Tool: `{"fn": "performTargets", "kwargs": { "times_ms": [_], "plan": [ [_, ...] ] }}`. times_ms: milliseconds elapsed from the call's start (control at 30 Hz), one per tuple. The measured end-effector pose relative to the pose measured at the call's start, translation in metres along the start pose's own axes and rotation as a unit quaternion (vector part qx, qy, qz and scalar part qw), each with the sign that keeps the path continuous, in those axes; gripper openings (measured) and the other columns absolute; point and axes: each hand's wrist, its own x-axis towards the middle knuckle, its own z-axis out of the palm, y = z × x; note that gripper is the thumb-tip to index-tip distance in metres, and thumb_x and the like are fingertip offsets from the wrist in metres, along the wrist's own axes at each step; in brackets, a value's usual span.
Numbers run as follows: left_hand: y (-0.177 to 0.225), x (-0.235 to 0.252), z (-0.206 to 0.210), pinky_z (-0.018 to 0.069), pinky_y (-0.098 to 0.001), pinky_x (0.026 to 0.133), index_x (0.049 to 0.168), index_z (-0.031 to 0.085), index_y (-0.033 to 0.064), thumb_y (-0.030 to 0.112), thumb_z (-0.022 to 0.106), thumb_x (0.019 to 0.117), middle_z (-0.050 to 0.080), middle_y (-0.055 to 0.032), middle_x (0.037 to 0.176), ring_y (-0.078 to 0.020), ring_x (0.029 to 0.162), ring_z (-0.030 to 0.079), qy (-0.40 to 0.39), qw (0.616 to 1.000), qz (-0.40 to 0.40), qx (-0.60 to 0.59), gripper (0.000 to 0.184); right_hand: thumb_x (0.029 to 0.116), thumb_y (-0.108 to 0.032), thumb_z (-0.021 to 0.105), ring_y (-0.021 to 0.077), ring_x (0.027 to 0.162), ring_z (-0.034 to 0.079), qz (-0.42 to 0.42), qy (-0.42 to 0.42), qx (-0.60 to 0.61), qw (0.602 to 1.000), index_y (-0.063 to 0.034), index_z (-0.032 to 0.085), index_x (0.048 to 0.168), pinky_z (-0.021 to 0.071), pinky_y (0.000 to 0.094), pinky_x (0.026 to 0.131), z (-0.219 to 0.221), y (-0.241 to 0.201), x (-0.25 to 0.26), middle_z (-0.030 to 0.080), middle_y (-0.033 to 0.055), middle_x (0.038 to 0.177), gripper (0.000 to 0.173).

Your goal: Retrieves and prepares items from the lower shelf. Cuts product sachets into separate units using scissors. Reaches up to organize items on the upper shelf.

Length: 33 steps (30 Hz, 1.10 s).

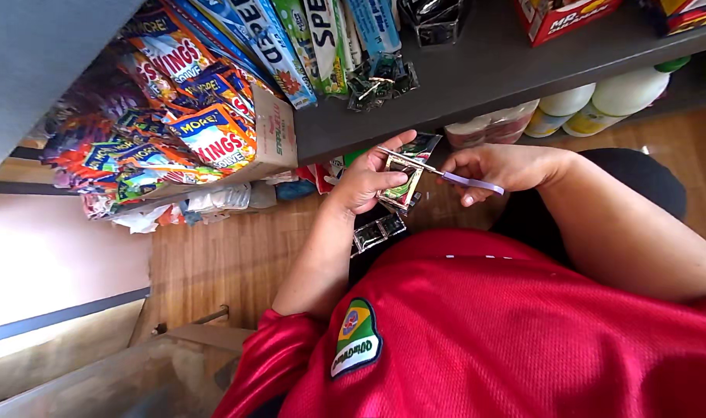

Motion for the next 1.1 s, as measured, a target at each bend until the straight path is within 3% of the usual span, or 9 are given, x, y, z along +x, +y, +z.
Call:
{"fn": "performTargets", "kwargs": {
  "times_ms": [333, 667, 867, 1100],
  "plan": [
    [-0.008, 0.001, 0.005, 0.0585, -0.0279, 0.089, 0.152, 0.039, 0.0008, -0.007, 0.062, 0.0802, 0.070, -0.0035, 0.122, -0.0094, 0.101, 0.070, -0.010, 0.999, -0.034, -0.006, 0.076, 0.0808, -0.009, 0.076, 0.0012, 0.065, 0.059, 0.007, -0.015, 0.004, 1.000, -0.0029, 0.058, 0.123, 0.0500, 0.0164, 0.061, 0.004, 0.003, 0.003, 0.065, -0.0017, 0.081, 0.046],
    [-0.006, 0.002, 0.002, 0.0576, -0.0281, 0.091, 0.151, 0.040, -0.0012, -0.009, 0.062, 0.0805, 0.069, -0.0044, 0.124, -0.0098, 0.104, 0.069, -0.019, 1.000, -0.017, -0.003, 0.074, 0.0811, -0.001, 0.078, 0.0018, 0.062, 0.058, 0.008, 0.007, -0.014, 1.000, -0.0010, 0.061, 0.120, 0.0489, 0.0164, 0.058, 0.007, -0.001, 0.005, 0.065, -0.0002, 0.079, 0.043],
    [-0.007, 0.002, -0.001, 0.0570, -0.0294, 0.093, 0.151, 0.040, -0.0011, -0.008, 0.062, 0.0803, 0.068, -0.0051, 0.126, -0.0104, 0.106, 0.069, -0.023, 1.000, -0.013, 0.008, 0.074, 0.0811, -0.002, 0.079, 0.0017, 0.060, 0.057, 0.002, 0.008, -0.008, 1.000, -0.0016, 0.061, 0.120, 0.0486, 0.0161, 0.056, 0.007, 0.003, 0.007, 0.066, -0.0004, 0.077, 0.043],
    [-0.012, 0.002, 0.004, 0.0589, -0.0283, 0.089, 0.150, 0.041, 0.0002, -0.008, 0.063, 0.0790, 0.071, -0.0035, 0.120, -0.0098, 0.101, 0.070, -0.023, 0.999, -0.037, -0.007, 0.075, 0.0821, -0.007, 0.080, 0.0009, 0.065, 0.058, 0.012, 0.000, -0.004, 1.000, -0.0027, 0.059, 0.123, 0.0490, 0.0156, 0.060, 0.010, 0.004, 0.011, 0.065, -0.0005, 0.083, 0.046]
  ]
}}
